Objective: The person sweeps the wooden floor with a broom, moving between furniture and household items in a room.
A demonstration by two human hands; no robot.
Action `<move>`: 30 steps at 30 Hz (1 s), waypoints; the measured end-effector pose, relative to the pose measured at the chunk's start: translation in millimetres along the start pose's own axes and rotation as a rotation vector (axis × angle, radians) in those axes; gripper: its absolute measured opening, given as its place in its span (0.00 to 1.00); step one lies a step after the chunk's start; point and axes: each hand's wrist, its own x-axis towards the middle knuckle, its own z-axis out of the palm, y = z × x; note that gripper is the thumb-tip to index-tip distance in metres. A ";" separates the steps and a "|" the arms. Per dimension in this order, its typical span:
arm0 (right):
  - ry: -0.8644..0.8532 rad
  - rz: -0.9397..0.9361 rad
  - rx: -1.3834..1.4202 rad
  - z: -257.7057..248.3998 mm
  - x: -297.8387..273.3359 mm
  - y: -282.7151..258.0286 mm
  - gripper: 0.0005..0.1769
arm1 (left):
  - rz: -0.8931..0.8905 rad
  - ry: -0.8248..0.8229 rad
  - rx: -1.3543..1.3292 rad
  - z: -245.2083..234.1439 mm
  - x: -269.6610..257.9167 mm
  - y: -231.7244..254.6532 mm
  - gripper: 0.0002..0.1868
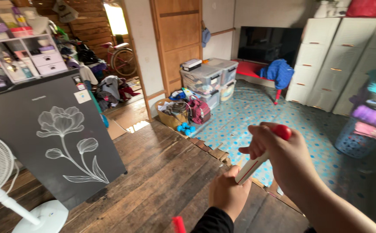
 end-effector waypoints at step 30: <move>-0.159 0.265 -0.672 214.9 115.9 94.9 0.15 | -0.273 -0.334 -0.173 -81.7 136.6 -189.9 0.16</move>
